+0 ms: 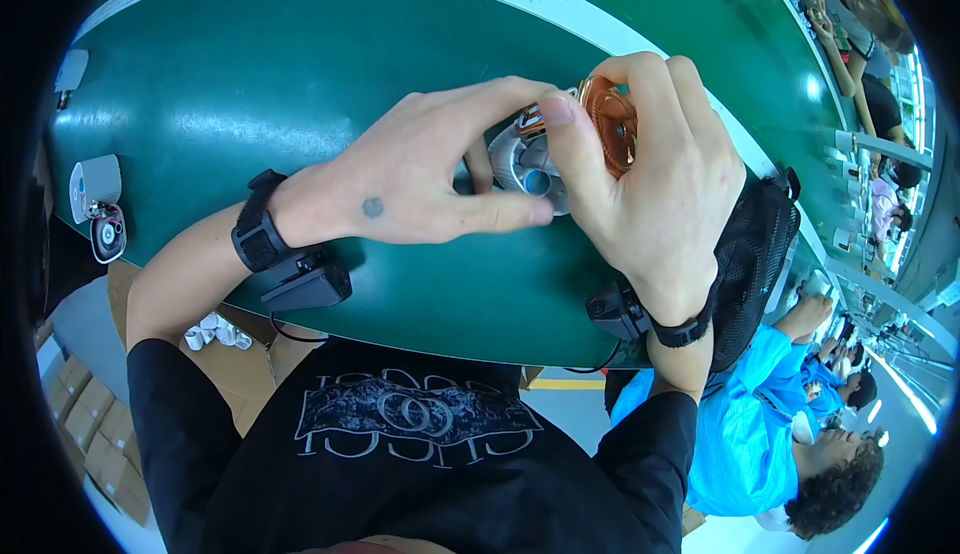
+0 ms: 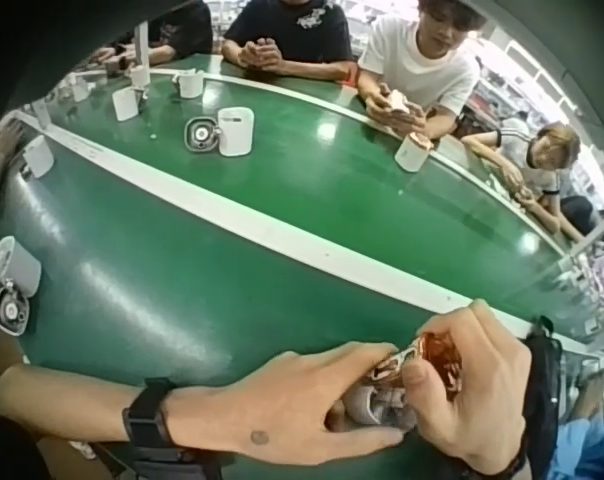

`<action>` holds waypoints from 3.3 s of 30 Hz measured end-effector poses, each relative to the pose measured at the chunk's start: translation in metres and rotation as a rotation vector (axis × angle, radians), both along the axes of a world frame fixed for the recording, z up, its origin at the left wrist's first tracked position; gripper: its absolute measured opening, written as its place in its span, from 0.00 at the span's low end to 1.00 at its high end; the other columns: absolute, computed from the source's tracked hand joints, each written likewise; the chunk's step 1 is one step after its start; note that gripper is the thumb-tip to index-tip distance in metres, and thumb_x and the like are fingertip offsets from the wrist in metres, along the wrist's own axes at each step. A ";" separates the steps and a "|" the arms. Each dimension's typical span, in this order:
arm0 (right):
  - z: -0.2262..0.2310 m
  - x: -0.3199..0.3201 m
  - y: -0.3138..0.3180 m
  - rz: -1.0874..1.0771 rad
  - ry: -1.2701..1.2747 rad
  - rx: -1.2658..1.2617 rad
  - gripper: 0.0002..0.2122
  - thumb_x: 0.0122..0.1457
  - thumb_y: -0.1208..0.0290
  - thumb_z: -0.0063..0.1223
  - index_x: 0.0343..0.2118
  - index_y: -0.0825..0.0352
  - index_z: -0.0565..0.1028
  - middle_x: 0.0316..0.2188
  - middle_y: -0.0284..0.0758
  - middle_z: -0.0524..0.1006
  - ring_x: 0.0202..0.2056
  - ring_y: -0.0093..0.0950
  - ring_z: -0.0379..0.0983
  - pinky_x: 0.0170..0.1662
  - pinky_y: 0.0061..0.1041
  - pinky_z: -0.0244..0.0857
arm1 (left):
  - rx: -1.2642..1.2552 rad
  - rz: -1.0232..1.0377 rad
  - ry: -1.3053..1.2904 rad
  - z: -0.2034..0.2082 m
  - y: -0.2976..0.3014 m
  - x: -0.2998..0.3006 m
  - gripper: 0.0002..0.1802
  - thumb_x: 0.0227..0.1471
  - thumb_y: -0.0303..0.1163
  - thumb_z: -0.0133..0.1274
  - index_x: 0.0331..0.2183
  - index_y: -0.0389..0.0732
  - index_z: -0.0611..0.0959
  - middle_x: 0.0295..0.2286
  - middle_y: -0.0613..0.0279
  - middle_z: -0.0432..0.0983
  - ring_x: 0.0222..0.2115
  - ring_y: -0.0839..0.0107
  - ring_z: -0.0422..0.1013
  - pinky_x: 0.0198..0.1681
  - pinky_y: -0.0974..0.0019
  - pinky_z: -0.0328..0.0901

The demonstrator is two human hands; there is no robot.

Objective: The person picks up a white plastic housing and a gold-colored top piece, fits the top piece onto the housing, and presses them together. The person then places the assembled unit back onto the green conveyor belt and repeats the process.

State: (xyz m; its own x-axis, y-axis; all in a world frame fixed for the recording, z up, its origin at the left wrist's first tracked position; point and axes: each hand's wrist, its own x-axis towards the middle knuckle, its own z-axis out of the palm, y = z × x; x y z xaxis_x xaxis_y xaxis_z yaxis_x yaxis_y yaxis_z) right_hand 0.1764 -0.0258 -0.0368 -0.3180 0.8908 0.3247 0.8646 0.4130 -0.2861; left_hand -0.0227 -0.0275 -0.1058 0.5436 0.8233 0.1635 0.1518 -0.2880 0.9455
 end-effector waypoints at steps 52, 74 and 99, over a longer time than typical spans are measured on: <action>-0.021 -0.007 -0.026 0.167 -0.049 -0.048 0.28 0.49 0.49 0.71 0.41 0.70 0.78 0.37 0.40 0.75 0.36 0.35 0.74 0.37 0.30 0.69 | 0.179 0.022 0.003 -0.052 -0.018 -0.012 0.31 0.44 0.37 0.71 0.49 0.39 0.77 0.38 0.54 0.78 0.31 0.57 0.79 0.33 0.59 0.75; -0.032 -0.015 -0.028 0.185 -0.108 -0.098 0.29 0.55 0.42 0.63 0.43 0.69 0.77 0.39 0.40 0.75 0.38 0.33 0.73 0.40 0.29 0.68 | 0.230 0.022 0.024 -0.058 -0.016 -0.010 0.29 0.48 0.40 0.69 0.49 0.38 0.78 0.37 0.54 0.79 0.32 0.56 0.80 0.35 0.59 0.75; -0.022 -0.015 -0.036 0.068 -0.070 -0.074 0.27 0.51 0.46 0.70 0.39 0.69 0.78 0.34 0.38 0.76 0.34 0.34 0.75 0.36 0.27 0.68 | 0.169 0.022 0.012 -0.056 -0.019 -0.011 0.29 0.46 0.37 0.71 0.48 0.39 0.78 0.38 0.54 0.78 0.31 0.57 0.79 0.34 0.60 0.75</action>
